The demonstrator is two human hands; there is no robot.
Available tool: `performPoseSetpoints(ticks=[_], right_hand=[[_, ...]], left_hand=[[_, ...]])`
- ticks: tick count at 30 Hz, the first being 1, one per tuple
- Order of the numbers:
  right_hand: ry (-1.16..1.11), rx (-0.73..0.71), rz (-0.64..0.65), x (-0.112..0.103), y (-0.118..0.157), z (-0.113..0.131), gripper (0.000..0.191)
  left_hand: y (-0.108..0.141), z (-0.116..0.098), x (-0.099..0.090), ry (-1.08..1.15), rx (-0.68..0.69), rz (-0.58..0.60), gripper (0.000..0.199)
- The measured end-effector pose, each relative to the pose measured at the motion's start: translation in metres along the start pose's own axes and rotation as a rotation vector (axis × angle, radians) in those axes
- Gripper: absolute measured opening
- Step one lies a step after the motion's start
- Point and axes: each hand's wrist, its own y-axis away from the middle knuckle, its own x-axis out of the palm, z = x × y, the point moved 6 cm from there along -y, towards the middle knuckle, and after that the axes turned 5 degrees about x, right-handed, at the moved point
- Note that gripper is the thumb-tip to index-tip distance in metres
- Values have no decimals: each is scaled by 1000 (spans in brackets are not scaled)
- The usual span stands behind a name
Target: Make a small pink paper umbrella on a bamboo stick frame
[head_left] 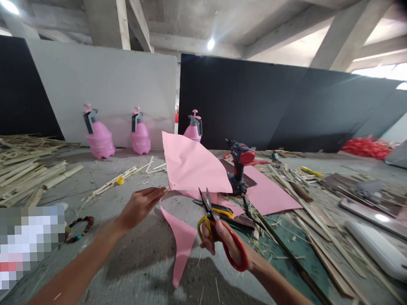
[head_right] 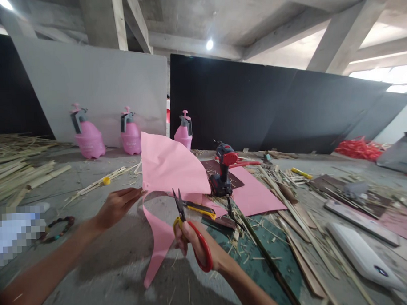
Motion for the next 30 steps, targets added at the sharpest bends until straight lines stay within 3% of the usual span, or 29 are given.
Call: performPoseSetpoints(ticks=[5,20,30], right_hand=[[28,32,70,5,1,2,59],[-50,-15,50,7,-2,6,59],[-102,24,112,6,1,-4,56]], left_hand=[[2,1,-1,-22,2,-37,27],[-1,-7,-7,-48,15,-34,27],[0,-5,-5,-35,-3,-19,27]])
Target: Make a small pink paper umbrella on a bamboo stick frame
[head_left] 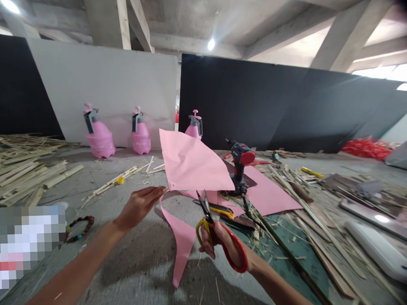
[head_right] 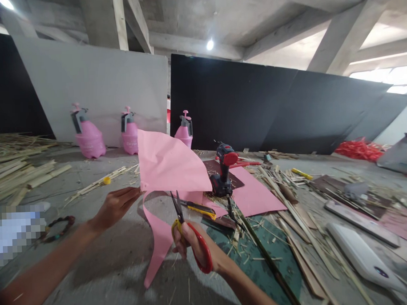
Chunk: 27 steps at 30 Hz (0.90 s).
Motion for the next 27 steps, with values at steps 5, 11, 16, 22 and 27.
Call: performPoseSetpoints(ticks=[5,11,16,22,27], right_hand=[[-14,11,5,0,-1,-2,56],[-47,-9,3,-5,0,-15,55],[14,-36,5,-3,0,-10,58],[254,-166,-232,-6,3,17,43],[339,-154,-540,-19,0,15,28]], left_hand=[[1,3,2,38,-34,-2,27],[4,10,3,147,-108,-13,26],[1,15,6,323,-247,-40,26],[-12,1,17,688,-506,-3,38],[-11,-24,30,888,-666,-2,43]])
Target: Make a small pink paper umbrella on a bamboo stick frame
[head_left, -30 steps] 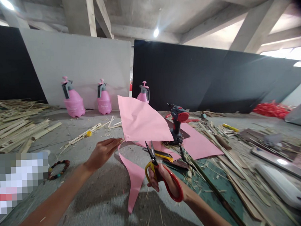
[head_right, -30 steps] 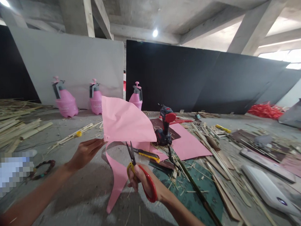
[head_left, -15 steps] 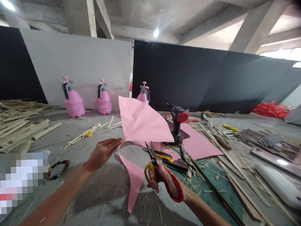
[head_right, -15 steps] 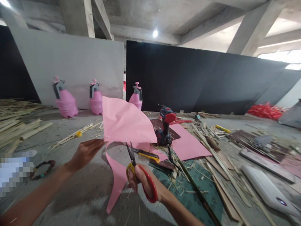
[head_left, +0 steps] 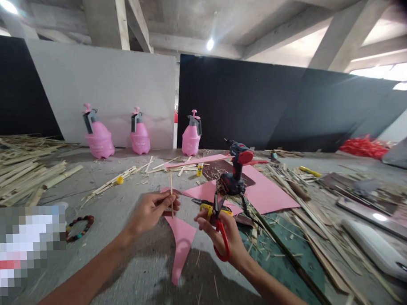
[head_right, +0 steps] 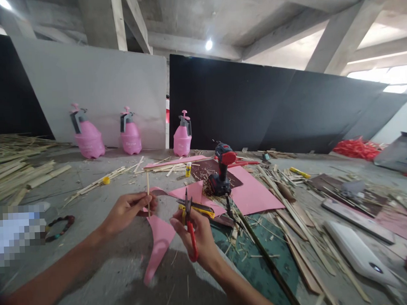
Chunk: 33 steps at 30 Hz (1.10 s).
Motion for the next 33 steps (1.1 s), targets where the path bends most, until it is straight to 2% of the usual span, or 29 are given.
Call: performPoseSetpoints(ticks=[4,8,11,16,21,22,24,26,29,33], right_hand=[[30,24,-143,0,-6,-2,30],[35,-52,-215,7,-6,14,28],[21,-112,-239,14,-1,21,23],[-33,-159,-216,22,4,17,12],[13,-193,-270,20,2,15,13],[18,-187,-280,19,1,14,14],[24,-171,-287,19,0,10,13],[27,-167,-285,20,0,8,12],[31,-194,-257,22,2,8,9],[35,-225,-209,26,3,10,8]], left_hand=[[18,5,19,71,-64,7,43],[36,3,33,61,-60,19,36],[45,-6,41,4,-18,40,30],[50,-20,51,-129,69,101,28],[49,-2,52,-36,-79,142,25],[48,1,49,-8,-101,120,29],[47,5,39,2,-120,-2,38],[47,1,32,-9,-117,-101,37],[45,-15,38,-6,-50,-48,31],[42,-31,37,-106,51,-88,23]])
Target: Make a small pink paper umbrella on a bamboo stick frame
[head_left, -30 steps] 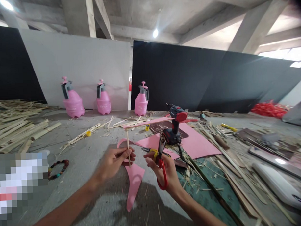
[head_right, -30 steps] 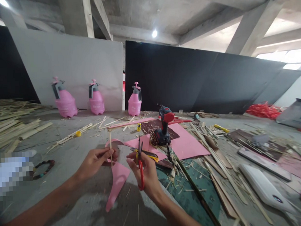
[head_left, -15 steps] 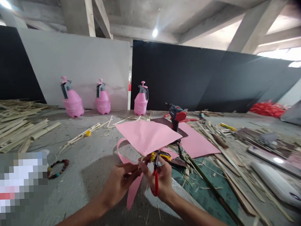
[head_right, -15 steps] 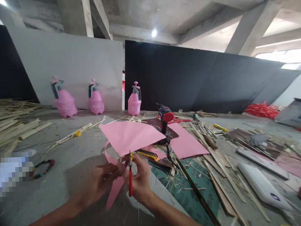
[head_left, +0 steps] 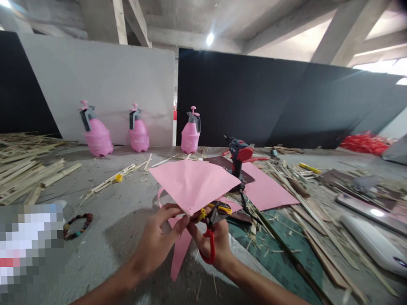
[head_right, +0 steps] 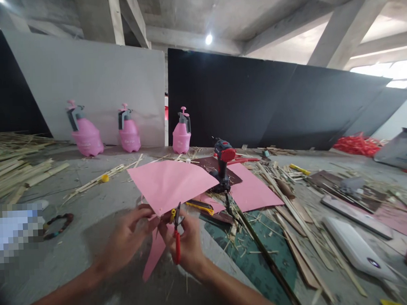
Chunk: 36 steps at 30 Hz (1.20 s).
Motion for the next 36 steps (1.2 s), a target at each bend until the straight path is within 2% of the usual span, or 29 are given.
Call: performPoseSetpoints(ticks=[8,14,17,20,22,27,32,36], right_hand=[[3,21,130,9,5,6,3],[-10,29,207,12,7,12,7],[-23,8,292,4,7,21,20],[13,4,429,-5,11,35,46],[42,64,537,-8,14,42,58],[-18,225,732,-3,21,61,64],[26,312,855,10,29,66,66],[110,370,852,13,33,61,66]], left_hand=[[9,9,-10,-62,22,-93,9],[14,15,-15,-22,47,-179,12],[13,11,-30,-74,52,-256,11],[9,2,-51,-170,104,-321,11],[8,-5,-64,-234,160,-347,10],[12,-8,-89,-358,262,-507,12],[20,1,-91,-464,303,-545,14],[24,-2,-90,-556,367,-559,15]])
